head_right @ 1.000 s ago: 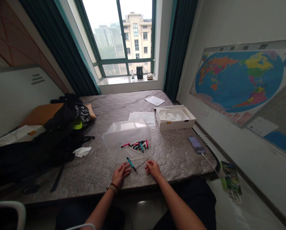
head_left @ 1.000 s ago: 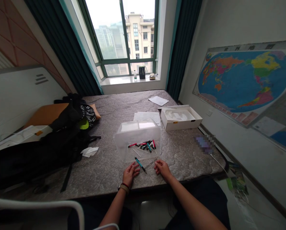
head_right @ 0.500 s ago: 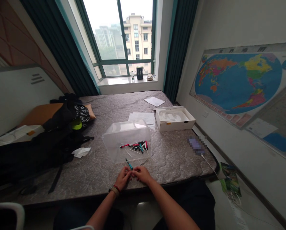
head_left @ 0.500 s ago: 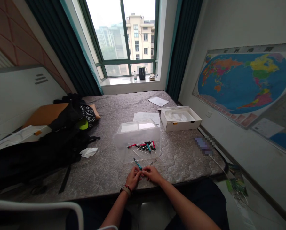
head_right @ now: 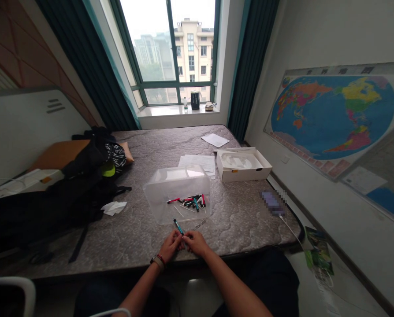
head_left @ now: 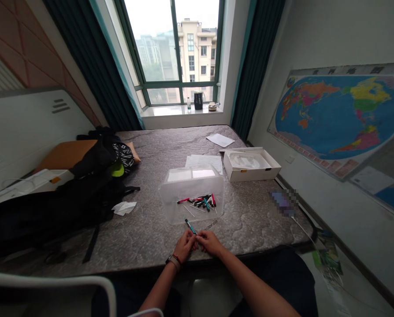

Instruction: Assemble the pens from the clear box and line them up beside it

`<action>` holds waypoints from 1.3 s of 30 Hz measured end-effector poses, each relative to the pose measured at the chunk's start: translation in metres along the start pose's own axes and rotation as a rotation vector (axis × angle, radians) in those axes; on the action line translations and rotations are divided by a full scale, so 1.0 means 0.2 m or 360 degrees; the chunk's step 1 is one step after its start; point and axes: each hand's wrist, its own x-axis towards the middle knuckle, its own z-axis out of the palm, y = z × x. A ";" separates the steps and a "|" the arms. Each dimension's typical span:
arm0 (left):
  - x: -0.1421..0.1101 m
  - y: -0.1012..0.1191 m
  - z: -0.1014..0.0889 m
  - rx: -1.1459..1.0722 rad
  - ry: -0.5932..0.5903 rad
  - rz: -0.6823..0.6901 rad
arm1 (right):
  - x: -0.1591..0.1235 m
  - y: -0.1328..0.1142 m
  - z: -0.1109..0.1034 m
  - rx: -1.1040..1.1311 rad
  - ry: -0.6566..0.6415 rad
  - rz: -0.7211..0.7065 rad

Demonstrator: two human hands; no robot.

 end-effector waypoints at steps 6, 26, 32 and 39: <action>0.01 -0.01 0.00 -0.0140 0.0235 0.0004 | 0.05 -0.11 -0.07 0.0158 -0.0003 0.0117; 0.00 -0.05 0.00 0.0476 0.0590 0.0182 | 0.01 0.03 -0.19 0.0102 0.0475 0.0057; 0.10 0.07 -0.02 0.0876 0.0763 -0.0347 | 0.01 0.03 -0.19 0.0147 0.0488 0.0066; 0.15 0.25 0.06 0.1449 0.0415 -0.0538 | 0.00 0.01 -0.19 0.0109 0.0457 0.0065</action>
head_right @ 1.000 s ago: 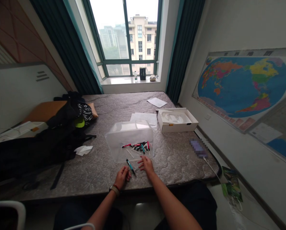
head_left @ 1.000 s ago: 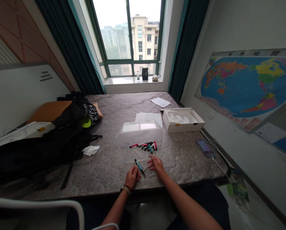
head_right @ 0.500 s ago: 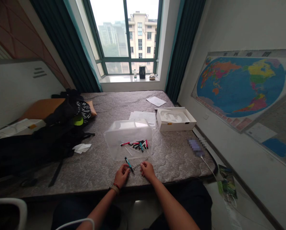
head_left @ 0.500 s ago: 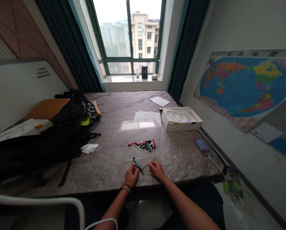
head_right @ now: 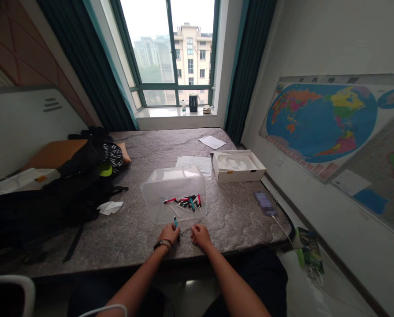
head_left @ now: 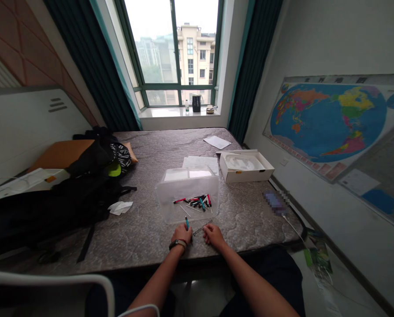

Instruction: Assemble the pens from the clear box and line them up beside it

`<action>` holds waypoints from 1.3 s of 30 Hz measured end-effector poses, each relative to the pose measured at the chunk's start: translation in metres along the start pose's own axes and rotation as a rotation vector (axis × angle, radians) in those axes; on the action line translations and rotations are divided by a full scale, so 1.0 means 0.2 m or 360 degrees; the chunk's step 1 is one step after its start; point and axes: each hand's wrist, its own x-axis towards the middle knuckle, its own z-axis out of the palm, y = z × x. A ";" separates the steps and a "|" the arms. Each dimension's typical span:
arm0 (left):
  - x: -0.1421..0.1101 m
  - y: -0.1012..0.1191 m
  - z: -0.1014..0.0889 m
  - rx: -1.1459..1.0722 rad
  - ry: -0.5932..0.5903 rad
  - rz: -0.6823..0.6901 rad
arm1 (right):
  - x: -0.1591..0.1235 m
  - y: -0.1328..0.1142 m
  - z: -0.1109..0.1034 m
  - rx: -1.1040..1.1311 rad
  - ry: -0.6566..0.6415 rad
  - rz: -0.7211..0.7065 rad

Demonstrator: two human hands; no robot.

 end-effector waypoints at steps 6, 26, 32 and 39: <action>-0.09 0.00 0.00 0.0315 -0.0156 0.0554 | -0.01 -0.01 0.00 -0.0032 -0.0033 0.0027; -0.22 -0.06 0.04 0.0311 -0.0092 0.0679 | -0.10 -0.04 0.03 -0.0274 -0.0129 0.0040; -0.21 -0.10 0.04 0.0167 -0.0269 0.0827 | -0.11 -0.05 0.03 -0.0277 -0.0128 0.0040; -0.19 -0.13 0.06 0.0165 -0.0307 0.0715 | -0.10 -0.04 0.04 -0.0431 -0.0190 0.0017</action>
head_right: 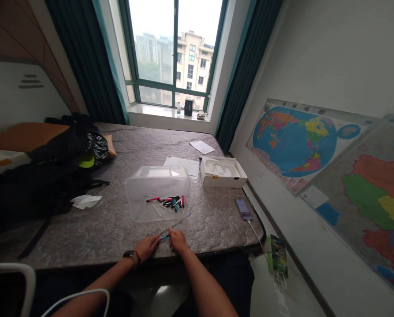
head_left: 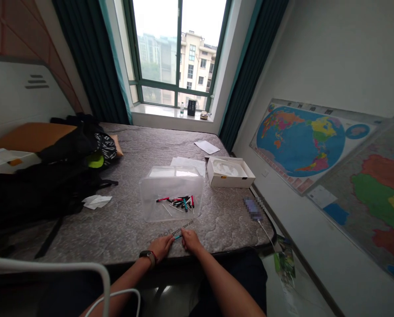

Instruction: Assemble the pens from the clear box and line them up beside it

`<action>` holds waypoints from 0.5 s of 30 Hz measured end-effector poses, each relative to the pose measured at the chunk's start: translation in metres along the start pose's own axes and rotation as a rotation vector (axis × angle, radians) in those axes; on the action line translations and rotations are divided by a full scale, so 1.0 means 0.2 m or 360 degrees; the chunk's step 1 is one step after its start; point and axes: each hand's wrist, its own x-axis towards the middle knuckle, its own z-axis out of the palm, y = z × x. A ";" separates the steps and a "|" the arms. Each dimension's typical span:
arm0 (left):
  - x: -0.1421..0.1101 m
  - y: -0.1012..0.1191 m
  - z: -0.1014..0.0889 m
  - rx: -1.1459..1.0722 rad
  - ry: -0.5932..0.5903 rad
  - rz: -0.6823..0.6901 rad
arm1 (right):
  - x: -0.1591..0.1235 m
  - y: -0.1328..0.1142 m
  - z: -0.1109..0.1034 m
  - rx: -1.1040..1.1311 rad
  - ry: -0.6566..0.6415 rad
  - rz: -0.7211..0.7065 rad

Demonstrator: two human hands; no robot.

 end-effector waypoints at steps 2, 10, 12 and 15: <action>-0.01 0.00 -0.01 0.0010 0.0071 -0.0010 | 0.01 0.01 0.00 0.0009 0.0009 -0.0017; -0.02 -0.06 -0.05 0.0035 0.0190 0.0183 | 0.01 -0.01 0.01 -0.0002 0.0009 -0.0008; 0.00 -0.07 -0.05 0.0116 0.0245 0.0198 | 0.01 0.00 0.01 -0.0029 0.0005 0.0001; 0.02 -0.08 -0.05 0.0186 0.0218 0.0173 | 0.01 0.01 0.02 -0.0041 0.0012 0.0003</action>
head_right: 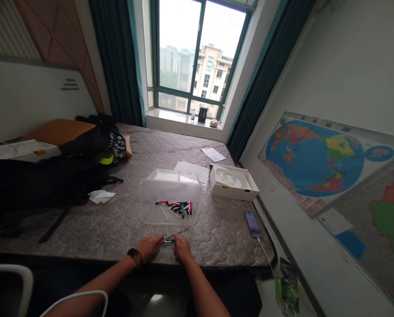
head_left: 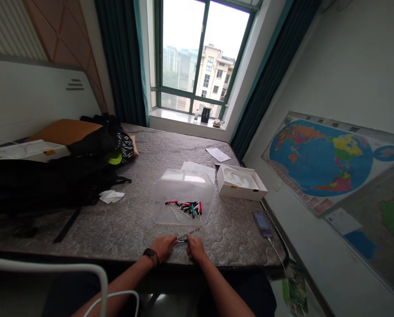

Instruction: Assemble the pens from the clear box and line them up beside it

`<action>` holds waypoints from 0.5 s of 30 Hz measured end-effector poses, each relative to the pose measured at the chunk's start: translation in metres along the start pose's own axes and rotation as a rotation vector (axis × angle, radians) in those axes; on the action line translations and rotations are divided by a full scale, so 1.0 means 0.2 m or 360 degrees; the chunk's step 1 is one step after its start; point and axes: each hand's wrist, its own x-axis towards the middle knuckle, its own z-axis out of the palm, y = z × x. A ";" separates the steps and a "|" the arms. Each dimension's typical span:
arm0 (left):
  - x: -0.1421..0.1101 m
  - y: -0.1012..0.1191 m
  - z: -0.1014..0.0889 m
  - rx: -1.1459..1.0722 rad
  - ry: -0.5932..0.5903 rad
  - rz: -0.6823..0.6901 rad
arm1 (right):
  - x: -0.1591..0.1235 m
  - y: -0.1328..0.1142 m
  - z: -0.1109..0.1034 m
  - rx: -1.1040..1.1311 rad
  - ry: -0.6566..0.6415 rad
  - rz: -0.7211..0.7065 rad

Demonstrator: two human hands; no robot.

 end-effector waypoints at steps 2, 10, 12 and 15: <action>0.00 0.00 0.02 0.0001 -0.0008 -0.0035 | 0.01 0.01 0.01 0.0008 0.0003 -0.0011; -0.05 -0.03 0.12 -0.0092 0.0266 0.0045 | 0.03 0.01 0.00 0.0085 -0.0028 0.0062; -0.04 -0.04 0.10 -0.0055 0.0313 0.0065 | 0.03 0.00 0.01 0.0061 -0.0024 0.0074; -0.02 -0.05 0.07 -0.0006 0.0322 0.0120 | 0.02 -0.01 0.01 0.0036 0.0013 0.0102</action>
